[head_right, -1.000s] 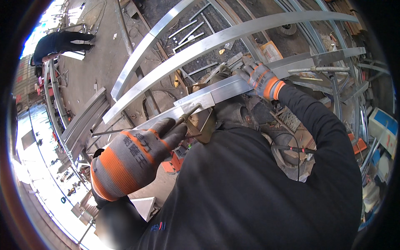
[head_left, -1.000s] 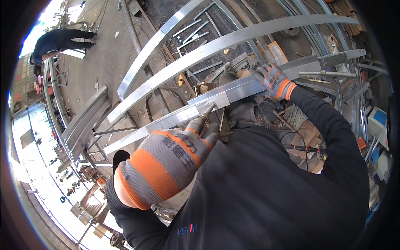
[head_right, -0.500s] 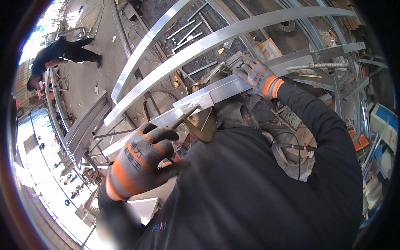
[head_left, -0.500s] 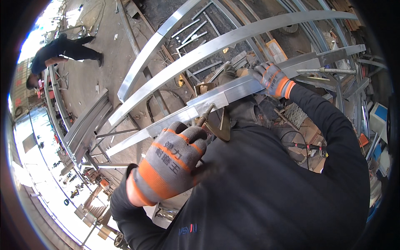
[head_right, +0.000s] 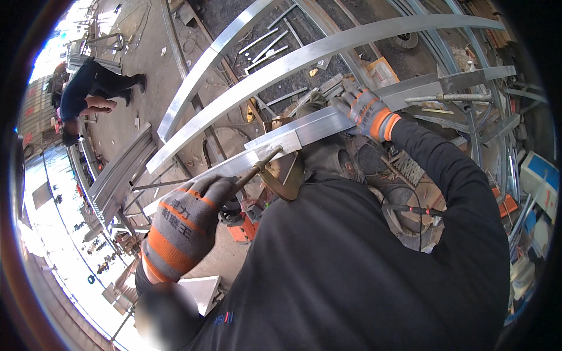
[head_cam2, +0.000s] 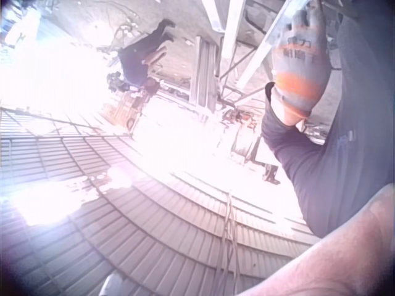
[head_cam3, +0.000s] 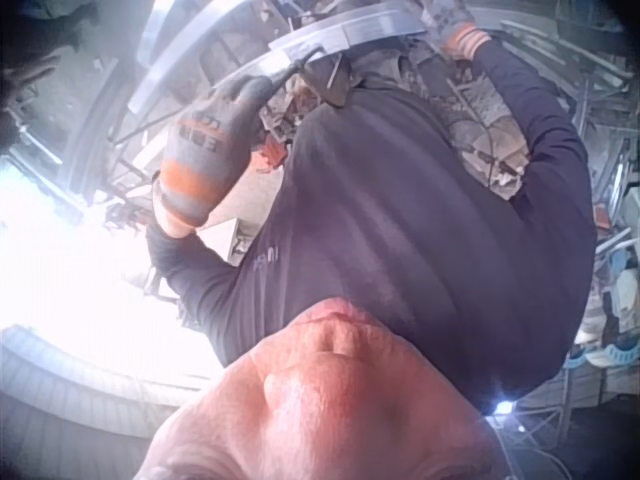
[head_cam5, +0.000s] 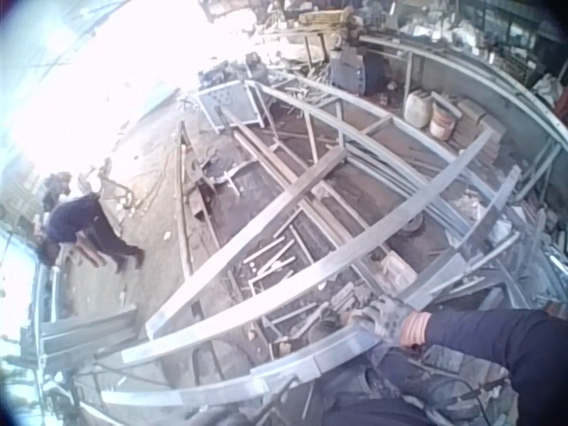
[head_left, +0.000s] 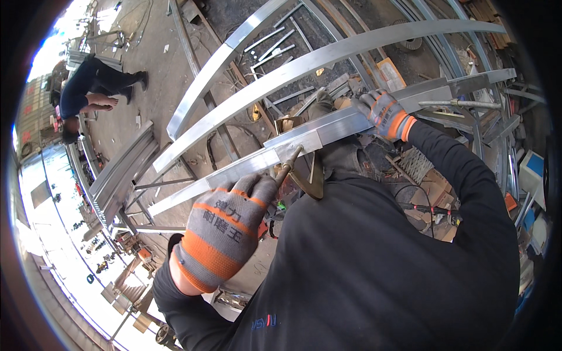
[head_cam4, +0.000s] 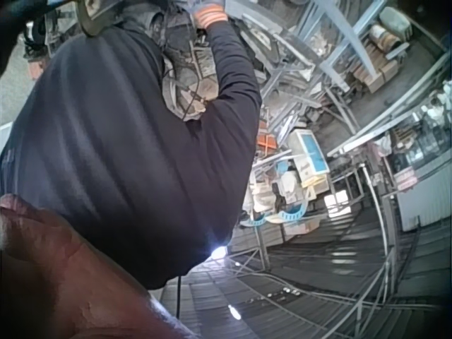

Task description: The person aligns and tack welds curved metal frame sections using a welding torch and magnetic clamps. They repeatedly adjust the pieces, apply brief welds, and reposition the frame to continue joining the components in a workshop setting.

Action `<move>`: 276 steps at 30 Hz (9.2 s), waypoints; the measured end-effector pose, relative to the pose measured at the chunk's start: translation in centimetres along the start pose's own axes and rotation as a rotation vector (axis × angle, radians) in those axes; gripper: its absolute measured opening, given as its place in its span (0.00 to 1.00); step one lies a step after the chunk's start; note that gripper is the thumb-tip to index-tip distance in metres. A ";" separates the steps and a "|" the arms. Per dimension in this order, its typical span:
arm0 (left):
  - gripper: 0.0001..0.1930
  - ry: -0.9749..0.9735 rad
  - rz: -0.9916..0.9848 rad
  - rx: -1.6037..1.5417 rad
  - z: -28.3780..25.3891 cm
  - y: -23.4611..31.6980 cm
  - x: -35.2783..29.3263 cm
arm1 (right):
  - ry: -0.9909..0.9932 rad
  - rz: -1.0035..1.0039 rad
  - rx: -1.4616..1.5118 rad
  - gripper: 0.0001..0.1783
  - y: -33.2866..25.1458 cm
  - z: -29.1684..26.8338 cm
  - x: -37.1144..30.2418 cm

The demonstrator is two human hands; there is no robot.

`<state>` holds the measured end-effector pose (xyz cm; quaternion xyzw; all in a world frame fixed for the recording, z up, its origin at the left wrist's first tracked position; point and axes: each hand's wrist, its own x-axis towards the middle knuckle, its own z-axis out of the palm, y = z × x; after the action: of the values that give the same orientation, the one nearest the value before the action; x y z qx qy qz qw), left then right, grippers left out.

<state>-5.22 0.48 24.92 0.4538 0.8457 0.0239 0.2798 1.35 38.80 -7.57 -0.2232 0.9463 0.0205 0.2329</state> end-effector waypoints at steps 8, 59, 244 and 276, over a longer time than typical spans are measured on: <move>0.29 0.138 0.115 0.354 -0.6 -0.4 1.8 | 0.041 -0.015 -0.024 0.57 0.4 1.9 0.2; 0.27 0.084 0.317 -0.061 0.7 -0.6 2.3 | -0.006 -0.005 -0.017 0.62 0.1 1.1 0.3; 0.25 0.917 -0.136 -0.779 28.3 8.4 -8.1 | 0.466 -0.841 0.933 0.17 -23.8 -11.1 -7.6; 0.10 1.296 -0.593 -0.215 29.1 9.0 1.2 | 0.536 -0.634 0.289 0.22 -18.9 -17.2 0.3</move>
<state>15.40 0.51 2.50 0.0695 0.9222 0.2946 -0.2406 1.89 19.25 8.84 -0.4653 0.8510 -0.2434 0.0028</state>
